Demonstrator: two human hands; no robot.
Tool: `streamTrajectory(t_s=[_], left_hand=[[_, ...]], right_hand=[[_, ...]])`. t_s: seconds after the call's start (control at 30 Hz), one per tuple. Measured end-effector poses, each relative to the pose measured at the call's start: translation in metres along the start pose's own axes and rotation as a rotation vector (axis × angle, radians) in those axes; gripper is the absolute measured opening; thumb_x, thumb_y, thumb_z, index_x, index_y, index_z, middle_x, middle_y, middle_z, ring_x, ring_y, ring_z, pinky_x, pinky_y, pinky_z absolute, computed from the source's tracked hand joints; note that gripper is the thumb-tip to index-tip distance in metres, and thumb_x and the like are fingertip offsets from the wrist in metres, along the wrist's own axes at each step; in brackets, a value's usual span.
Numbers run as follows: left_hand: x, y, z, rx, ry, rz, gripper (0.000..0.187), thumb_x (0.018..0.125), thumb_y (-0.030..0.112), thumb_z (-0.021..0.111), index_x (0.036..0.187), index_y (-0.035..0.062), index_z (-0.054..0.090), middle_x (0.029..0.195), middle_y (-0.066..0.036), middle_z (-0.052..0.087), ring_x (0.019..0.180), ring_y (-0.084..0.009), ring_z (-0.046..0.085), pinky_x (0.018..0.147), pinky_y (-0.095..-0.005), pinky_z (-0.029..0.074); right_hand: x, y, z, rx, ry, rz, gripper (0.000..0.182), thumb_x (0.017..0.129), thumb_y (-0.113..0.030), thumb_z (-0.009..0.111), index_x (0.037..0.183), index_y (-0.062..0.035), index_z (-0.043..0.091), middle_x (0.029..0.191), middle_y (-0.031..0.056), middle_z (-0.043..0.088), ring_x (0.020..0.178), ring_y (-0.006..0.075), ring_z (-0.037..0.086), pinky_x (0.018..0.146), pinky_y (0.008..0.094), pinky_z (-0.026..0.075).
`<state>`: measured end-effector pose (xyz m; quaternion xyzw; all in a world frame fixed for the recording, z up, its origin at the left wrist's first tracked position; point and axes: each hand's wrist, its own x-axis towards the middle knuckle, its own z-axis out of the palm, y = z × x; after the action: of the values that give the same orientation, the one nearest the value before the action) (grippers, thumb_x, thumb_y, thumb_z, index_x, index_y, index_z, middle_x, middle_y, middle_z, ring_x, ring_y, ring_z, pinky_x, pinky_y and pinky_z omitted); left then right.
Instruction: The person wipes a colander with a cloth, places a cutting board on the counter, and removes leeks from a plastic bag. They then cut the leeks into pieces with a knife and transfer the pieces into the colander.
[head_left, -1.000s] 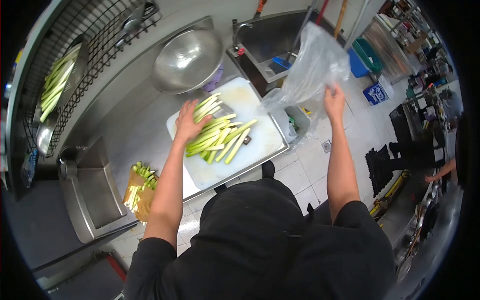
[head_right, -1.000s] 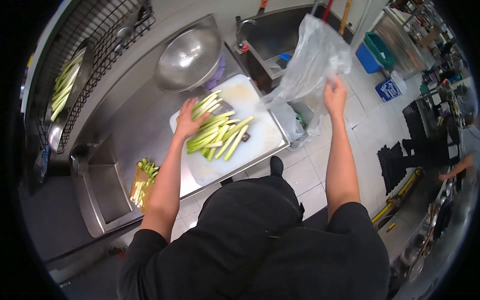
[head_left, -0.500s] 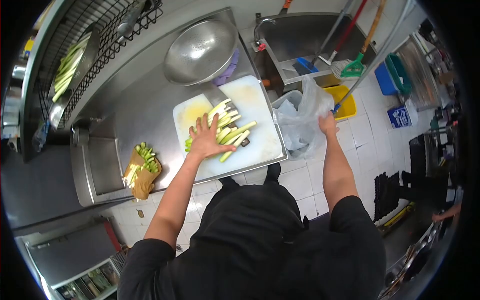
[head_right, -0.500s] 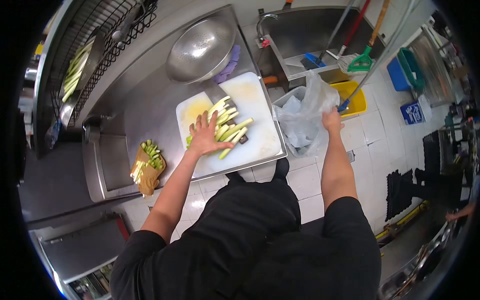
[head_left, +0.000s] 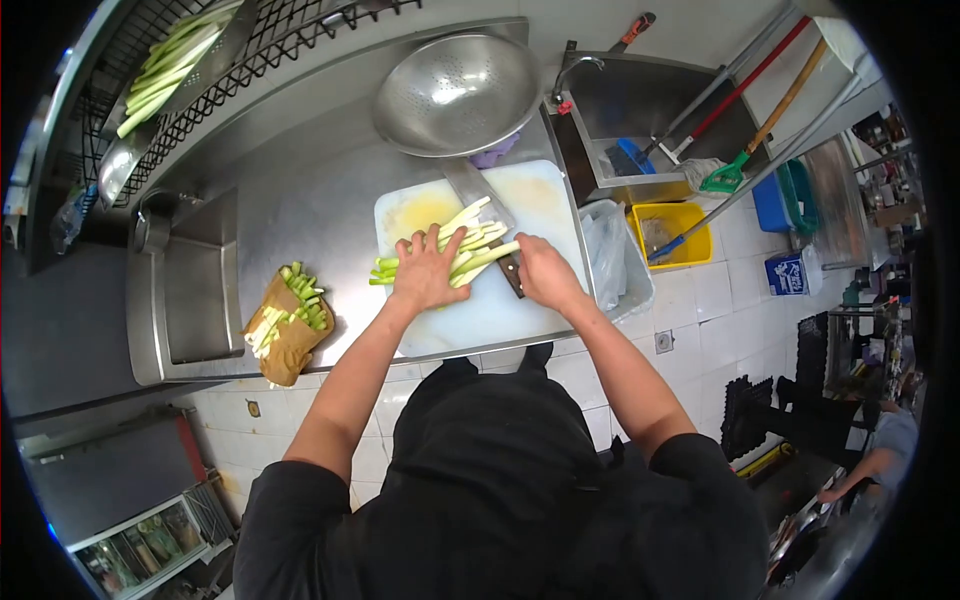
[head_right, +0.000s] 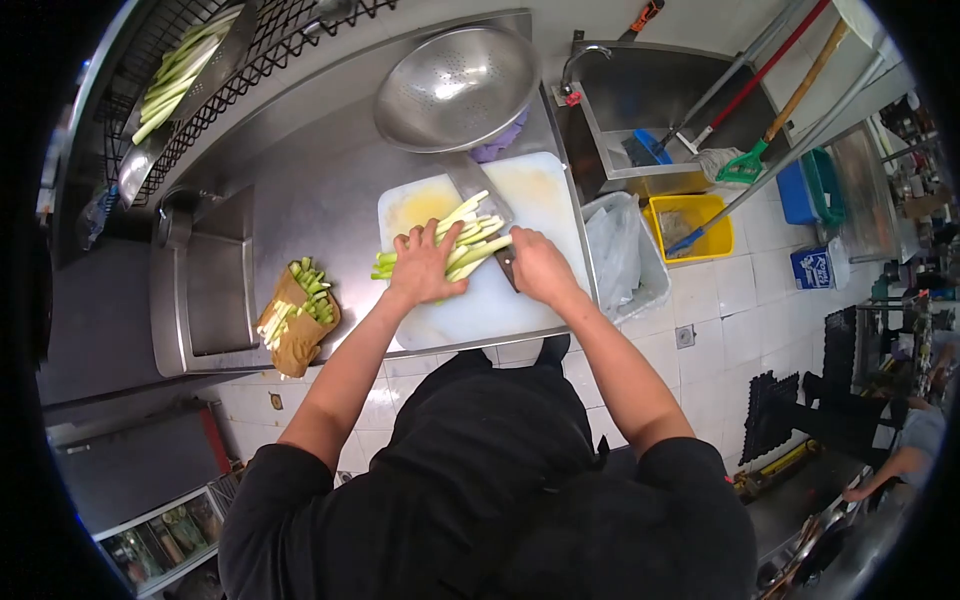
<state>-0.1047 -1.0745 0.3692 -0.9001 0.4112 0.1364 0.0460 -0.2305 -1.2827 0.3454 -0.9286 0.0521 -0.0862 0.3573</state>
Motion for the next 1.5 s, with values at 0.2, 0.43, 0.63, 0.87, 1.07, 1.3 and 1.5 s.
streamTrajectory(t_s=[0.2,0.43,0.63,0.87,1.07,1.3,1.5], left_hand=[[-0.031,-0.044,0.009,-0.024,0.083,0.046,0.099,0.070,0.059,0.071,0.156,0.0248,0.035,0.148,-0.023,0.040,0.130,-0.0414,0.041,0.104,-0.0581,0.026],[-0.063,-0.095,0.021,-0.143,0.121,-0.014,0.098,0.071,0.059,0.074,0.155,0.0247,0.037,0.148,-0.022,0.040,0.132,-0.0404,0.039,0.106,-0.0579,0.025],[-0.076,-0.133,0.031,-0.319,0.105,-0.124,0.099,0.070,0.057,0.077,0.154,0.0248,0.036,0.149,-0.017,0.038,0.130,-0.0371,0.041,0.107,-0.0535,0.027],[-0.078,-0.137,0.035,-0.322,0.132,-0.180,0.100,0.070,0.058,0.076,0.155,0.0242,0.036,0.148,-0.017,0.038,0.128,-0.0371,0.044,0.106,-0.0536,0.029],[-0.071,-0.141,0.047,-0.308,0.181,-0.196,0.100,0.072,0.062,0.075,0.155,0.0203,0.036,0.151,-0.022,0.037,0.133,-0.0401,0.040,0.106,-0.0547,0.028],[-0.066,-0.139,0.037,-0.334,0.092,-0.238,0.105,0.071,0.063,0.076,0.156,0.0183,0.033,0.160,-0.023,0.024,0.147,-0.0399,0.026,0.113,-0.0604,0.021],[-0.071,-0.133,0.037,-0.326,0.184,-0.270,0.100,0.072,0.056,0.080,0.154,0.0156,0.038,0.159,-0.022,0.026,0.147,-0.0382,0.025,0.114,-0.0591,0.019]], right_hand=[[0.013,-0.049,0.043,-0.321,-0.081,0.117,0.029,0.082,0.000,0.055,0.111,0.0056,0.057,0.101,0.0201,0.064,0.102,0.0353,0.058,0.089,0.0430,0.049],[0.034,-0.071,0.105,-0.331,0.008,0.028,0.023,0.085,-0.007,0.062,0.106,0.0024,0.063,0.101,0.0179,0.063,0.101,0.0339,0.058,0.090,0.0396,0.049],[0.038,-0.093,0.067,-0.490,0.170,0.265,0.056,0.083,-0.037,0.078,0.121,-0.0016,0.056,0.109,0.0217,0.061,0.105,0.0391,0.058,0.089,0.0474,0.048],[-0.003,-0.031,0.047,-0.288,0.101,0.317,0.037,0.092,-0.026,0.068,0.110,0.0027,0.055,0.107,0.0283,0.063,0.103,0.0472,0.059,0.089,0.0513,0.049],[-0.033,-0.060,0.035,-0.193,-0.006,0.566,0.035,0.103,-0.030,0.053,0.096,0.0046,0.051,0.082,0.0327,0.066,0.081,0.0520,0.065,0.072,0.0577,0.051],[-0.064,-0.039,0.021,-0.226,0.024,0.557,0.038,0.104,-0.032,0.053,0.095,0.0045,0.049,0.078,0.0313,0.066,0.076,0.0508,0.066,0.068,0.0581,0.052],[-0.078,-0.033,0.013,-0.175,0.012,0.519,0.037,0.104,-0.031,0.053,0.096,0.0050,0.048,0.079,0.0313,0.066,0.077,0.0515,0.065,0.068,0.0584,0.052]])
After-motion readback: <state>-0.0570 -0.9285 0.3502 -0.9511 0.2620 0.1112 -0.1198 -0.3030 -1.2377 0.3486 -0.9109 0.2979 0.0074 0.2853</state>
